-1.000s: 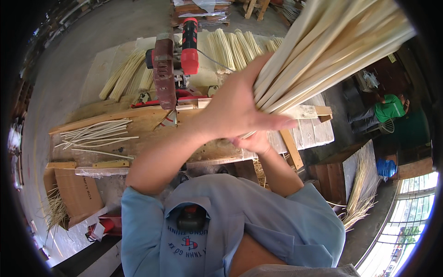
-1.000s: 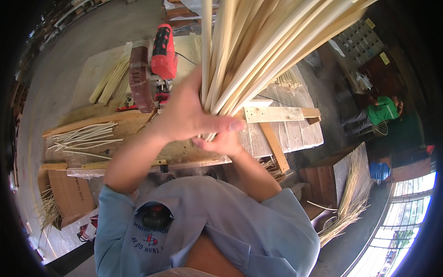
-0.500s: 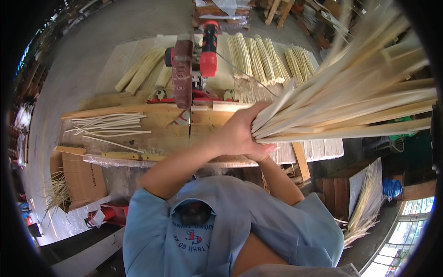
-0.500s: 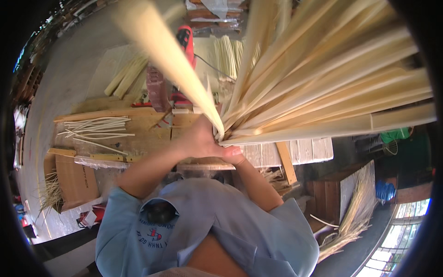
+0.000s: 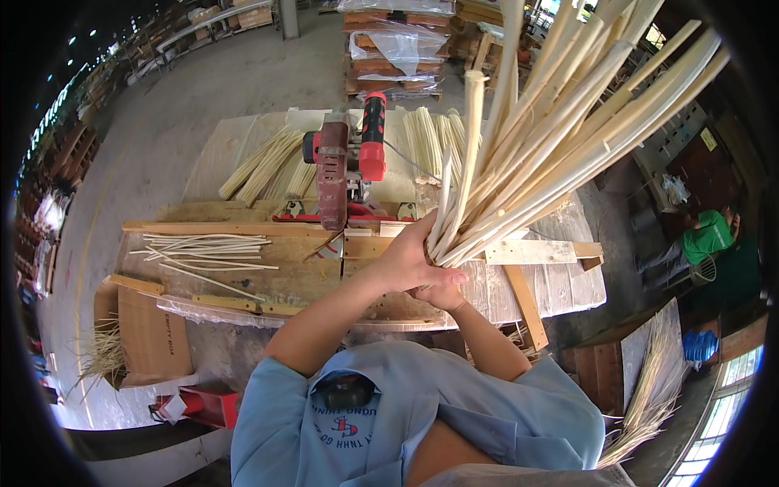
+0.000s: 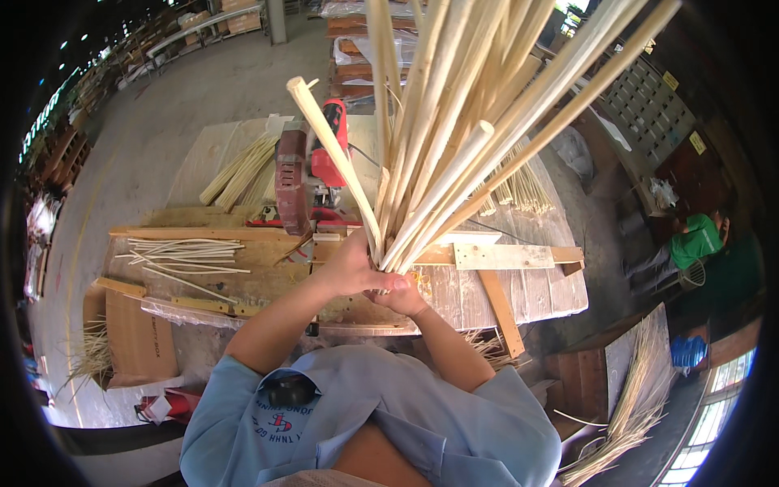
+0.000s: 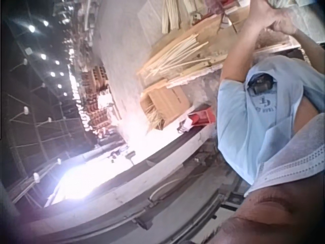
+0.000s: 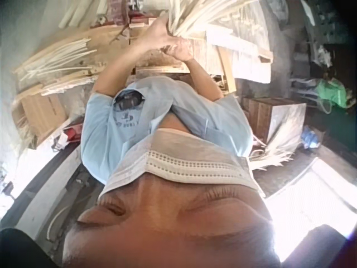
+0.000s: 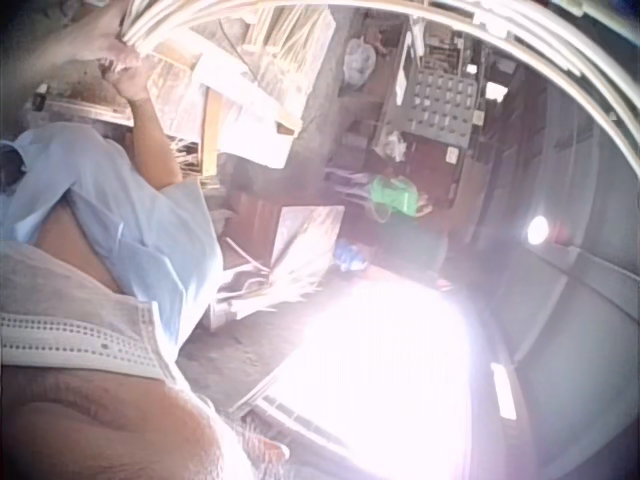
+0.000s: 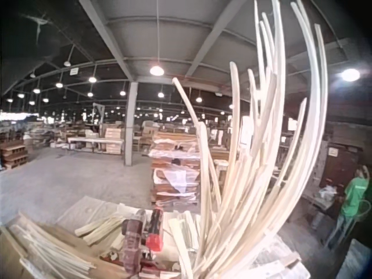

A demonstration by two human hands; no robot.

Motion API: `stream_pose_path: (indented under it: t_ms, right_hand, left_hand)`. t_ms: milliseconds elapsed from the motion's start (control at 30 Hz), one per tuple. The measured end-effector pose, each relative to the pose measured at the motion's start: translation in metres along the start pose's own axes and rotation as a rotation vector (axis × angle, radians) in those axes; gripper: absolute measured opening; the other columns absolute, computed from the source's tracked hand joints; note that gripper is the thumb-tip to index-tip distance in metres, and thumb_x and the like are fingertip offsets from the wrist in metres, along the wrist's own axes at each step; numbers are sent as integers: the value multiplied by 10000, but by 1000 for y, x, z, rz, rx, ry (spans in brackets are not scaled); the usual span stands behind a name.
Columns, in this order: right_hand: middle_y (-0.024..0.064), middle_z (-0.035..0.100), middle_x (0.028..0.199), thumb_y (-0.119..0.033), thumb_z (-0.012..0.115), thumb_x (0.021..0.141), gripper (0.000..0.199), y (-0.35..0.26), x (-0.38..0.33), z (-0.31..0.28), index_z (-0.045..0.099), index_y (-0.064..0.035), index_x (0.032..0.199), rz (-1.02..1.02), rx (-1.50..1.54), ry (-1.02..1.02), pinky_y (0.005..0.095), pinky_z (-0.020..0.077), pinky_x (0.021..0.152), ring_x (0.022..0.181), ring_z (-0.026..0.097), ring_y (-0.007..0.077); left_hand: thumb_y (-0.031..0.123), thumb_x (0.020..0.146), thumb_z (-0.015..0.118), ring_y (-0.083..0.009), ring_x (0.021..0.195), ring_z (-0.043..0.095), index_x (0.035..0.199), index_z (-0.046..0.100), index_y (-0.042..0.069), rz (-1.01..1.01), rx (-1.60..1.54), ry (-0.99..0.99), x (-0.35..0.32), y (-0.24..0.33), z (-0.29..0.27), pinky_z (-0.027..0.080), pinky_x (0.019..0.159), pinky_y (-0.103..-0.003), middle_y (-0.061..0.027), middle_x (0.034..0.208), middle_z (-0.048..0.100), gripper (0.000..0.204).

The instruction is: The person gathers thin bamboo sticks from a workbench, aligns them into bundles, and secures them with rubber bands. The person repeatedly picks up sticks, arranges them, and ties them into neat bundles.

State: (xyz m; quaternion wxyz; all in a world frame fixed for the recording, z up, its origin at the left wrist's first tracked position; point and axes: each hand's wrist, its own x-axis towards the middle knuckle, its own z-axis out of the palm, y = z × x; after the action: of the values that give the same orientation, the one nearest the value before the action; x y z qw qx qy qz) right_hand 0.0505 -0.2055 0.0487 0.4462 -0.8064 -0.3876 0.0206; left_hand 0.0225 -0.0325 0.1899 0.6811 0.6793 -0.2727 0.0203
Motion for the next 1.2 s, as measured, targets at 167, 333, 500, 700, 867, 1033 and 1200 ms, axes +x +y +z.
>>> stream_pose_path:
  t_ms: [167, 333, 500, 700, 867, 1033, 1200]
  right_hand:
    - [131, 716, 1110, -183, 857, 723, 527, -4, -1, 0, 674, -64, 1203, -13, 81, 43, 394, 542, 964, 1056, 686, 296]
    - [134, 719, 1058, -178, 855, 721, 447, 2, 3, -10, 704, -68, 1126, 109, 58, -179, 391, 543, 951, 1057, 674, 260]
    - [124, 703, 1085, -174, 866, 705, 533, -1, 15, -26, 670, -62, 1188, 183, 36, -331, 384, 537, 953, 1056, 658, 237]
    - [133, 635, 1258, -173, 884, 658, 808, 2, 32, -39, 529, -51, 1373, 380, 342, -489, 382, 487, 1044, 1168, 602, 263]
    - [135, 570, 1365, -160, 885, 631, 949, -18, 49, -37, 436, -70, 1463, 388, 374, -443, 395, 393, 1141, 1305, 515, 274]
    - [98, 559, 1342, -32, 872, 622, 863, 2, 41, -38, 457, -85, 1377, 264, 626, -329, 380, 386, 1141, 1277, 518, 241]
    - [92, 578, 1286, -16, 845, 684, 689, 21, 34, -71, 521, -49, 1291, 134, 517, -248, 377, 426, 1102, 1246, 548, 225]
  left_hand:
    - [332, 697, 949, -247, 1208, 603, 1453, 438, -25, 28, 27, 12, -1, 9, 1, 451, 1063, -379, -174, 1306, 625, 980]
    - [354, 707, 943, -247, 1235, 580, 1464, 420, -32, 10, -27, 17, -3, 16, 5, 423, 1083, -372, -175, 1313, 612, 997]
    - [384, 753, 908, -242, 1296, 524, 1482, 393, -44, 42, -96, 66, -6, 25, 7, 385, 1113, -376, -188, 1379, 550, 990]
    - [388, 804, 866, -243, 1307, 510, 1490, 372, -49, 72, -197, 189, -9, 28, 2, 388, 1113, -392, -177, 1389, 539, 952]
    - [207, 833, 840, -218, 1278, 539, 1450, 408, -35, 110, -252, 326, -27, 25, -17, 428, 1085, -378, -148, 1356, 558, 791]
    - [69, 867, 774, -181, 1156, 616, 1326, 543, -15, 199, -165, 509, -66, 28, -31, 487, 1017, -358, -111, 1254, 636, 521]
    - [68, 966, 627, -240, 1226, 593, 1397, 488, 3, -237, -96, 1030, -132, -8, -33, 477, 1072, -385, -142, 1320, 594, 457]
